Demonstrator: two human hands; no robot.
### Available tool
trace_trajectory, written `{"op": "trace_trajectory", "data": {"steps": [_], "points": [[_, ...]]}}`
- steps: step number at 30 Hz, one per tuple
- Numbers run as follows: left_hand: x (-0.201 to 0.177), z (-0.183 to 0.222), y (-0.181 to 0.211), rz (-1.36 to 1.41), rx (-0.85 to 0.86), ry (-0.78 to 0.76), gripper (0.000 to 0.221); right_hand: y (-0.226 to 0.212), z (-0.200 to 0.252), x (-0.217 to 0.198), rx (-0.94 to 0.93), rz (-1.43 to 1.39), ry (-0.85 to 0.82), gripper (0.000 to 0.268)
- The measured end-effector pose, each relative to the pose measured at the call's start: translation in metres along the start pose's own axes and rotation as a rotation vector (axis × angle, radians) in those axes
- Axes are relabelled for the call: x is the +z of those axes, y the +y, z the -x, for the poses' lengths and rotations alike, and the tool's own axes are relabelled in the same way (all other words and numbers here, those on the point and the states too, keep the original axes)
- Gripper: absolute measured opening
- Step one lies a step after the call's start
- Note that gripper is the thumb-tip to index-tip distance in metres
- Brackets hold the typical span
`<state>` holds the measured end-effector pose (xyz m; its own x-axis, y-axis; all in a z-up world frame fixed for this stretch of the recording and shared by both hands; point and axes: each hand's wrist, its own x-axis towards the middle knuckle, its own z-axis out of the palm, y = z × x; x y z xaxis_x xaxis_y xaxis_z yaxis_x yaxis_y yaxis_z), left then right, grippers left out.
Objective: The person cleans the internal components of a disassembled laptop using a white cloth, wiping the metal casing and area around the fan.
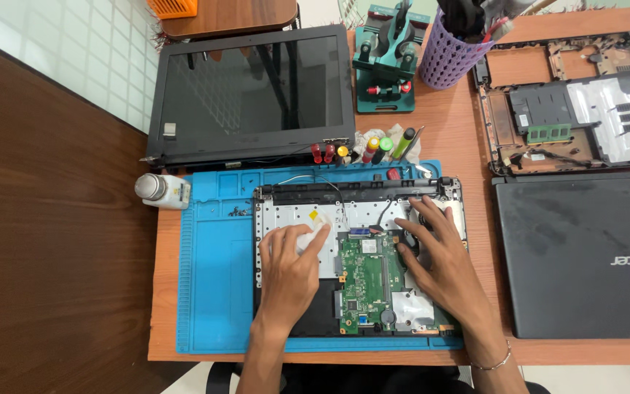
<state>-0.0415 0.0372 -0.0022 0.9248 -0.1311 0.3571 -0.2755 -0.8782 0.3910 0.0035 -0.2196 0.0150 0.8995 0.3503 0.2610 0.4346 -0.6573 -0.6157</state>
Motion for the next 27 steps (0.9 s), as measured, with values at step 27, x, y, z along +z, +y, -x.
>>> {"op": "trace_trajectory", "data": {"steps": [27], "points": [[0.005, -0.003, 0.000, -0.064, -0.052, -0.032, 0.052, -0.023, -0.021, -0.012, -0.077, 0.073, -0.139, 0.046]]}}
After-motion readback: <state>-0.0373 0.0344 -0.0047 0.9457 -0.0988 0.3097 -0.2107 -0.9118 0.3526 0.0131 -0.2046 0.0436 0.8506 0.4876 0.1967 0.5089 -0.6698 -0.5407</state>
